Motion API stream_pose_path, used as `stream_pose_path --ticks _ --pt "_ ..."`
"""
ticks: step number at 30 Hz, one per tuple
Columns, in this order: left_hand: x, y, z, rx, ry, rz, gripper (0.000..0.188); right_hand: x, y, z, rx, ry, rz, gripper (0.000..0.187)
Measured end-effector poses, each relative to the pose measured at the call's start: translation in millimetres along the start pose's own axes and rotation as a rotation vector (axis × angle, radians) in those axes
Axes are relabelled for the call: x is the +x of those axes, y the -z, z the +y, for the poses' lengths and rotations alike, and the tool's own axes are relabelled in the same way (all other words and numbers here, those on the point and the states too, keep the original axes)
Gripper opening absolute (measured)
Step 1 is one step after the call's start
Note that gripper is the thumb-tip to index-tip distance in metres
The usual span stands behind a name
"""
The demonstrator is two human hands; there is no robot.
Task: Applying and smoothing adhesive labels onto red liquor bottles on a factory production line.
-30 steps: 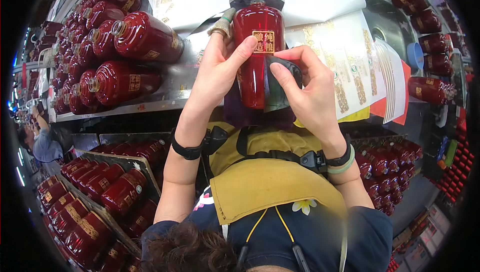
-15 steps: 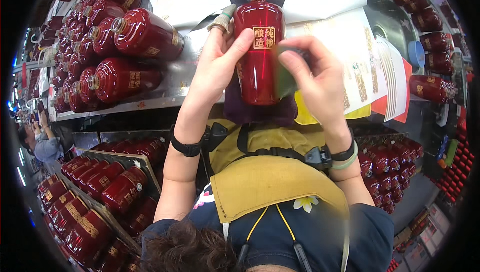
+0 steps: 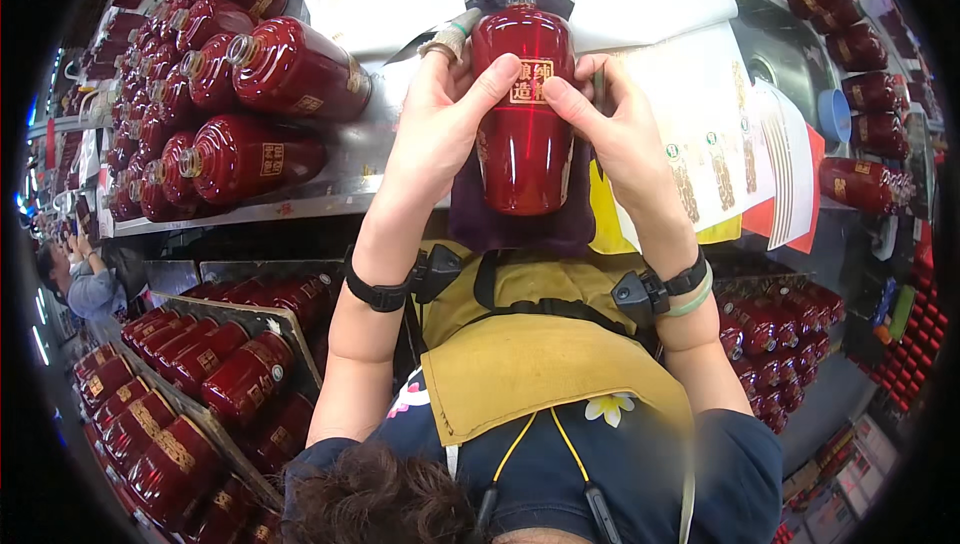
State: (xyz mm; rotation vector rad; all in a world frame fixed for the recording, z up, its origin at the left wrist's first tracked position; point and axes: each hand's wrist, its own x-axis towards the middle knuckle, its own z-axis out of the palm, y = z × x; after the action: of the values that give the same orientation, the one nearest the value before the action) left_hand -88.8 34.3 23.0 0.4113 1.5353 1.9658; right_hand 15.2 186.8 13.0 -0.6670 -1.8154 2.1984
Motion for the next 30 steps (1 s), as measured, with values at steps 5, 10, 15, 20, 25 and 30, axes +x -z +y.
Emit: stream_pose_path --ticks 5,10,15,20,25,30 --pt "0 1 -1 -0.003 -0.003 -0.008 0.077 -1 0 0 0.026 0.002 -0.006 0.037" --pt "-4 2 -5 0.004 -0.035 -0.031 0.074 -1 0 0 0.017 0.024 -0.001 0.037" --pt "-7 4 -4 0.028 -0.045 -0.064 0.072 -3 0 -2 -0.003 0.012 -0.008 0.037" --pt "-7 7 -6 0.002 -0.07 -0.096 0.073 -1 0 0 -0.007 0.017 -0.01 0.036" --pt "-8 6 -4 -0.009 -0.04 -0.101 0.076 -2 2 -4 -0.011 -0.025 -0.013 0.037" --pt "-8 8 -12 -0.04 -0.093 -0.105 0.075 -1 8 -14 -0.109 0.053 -0.064 0.027"
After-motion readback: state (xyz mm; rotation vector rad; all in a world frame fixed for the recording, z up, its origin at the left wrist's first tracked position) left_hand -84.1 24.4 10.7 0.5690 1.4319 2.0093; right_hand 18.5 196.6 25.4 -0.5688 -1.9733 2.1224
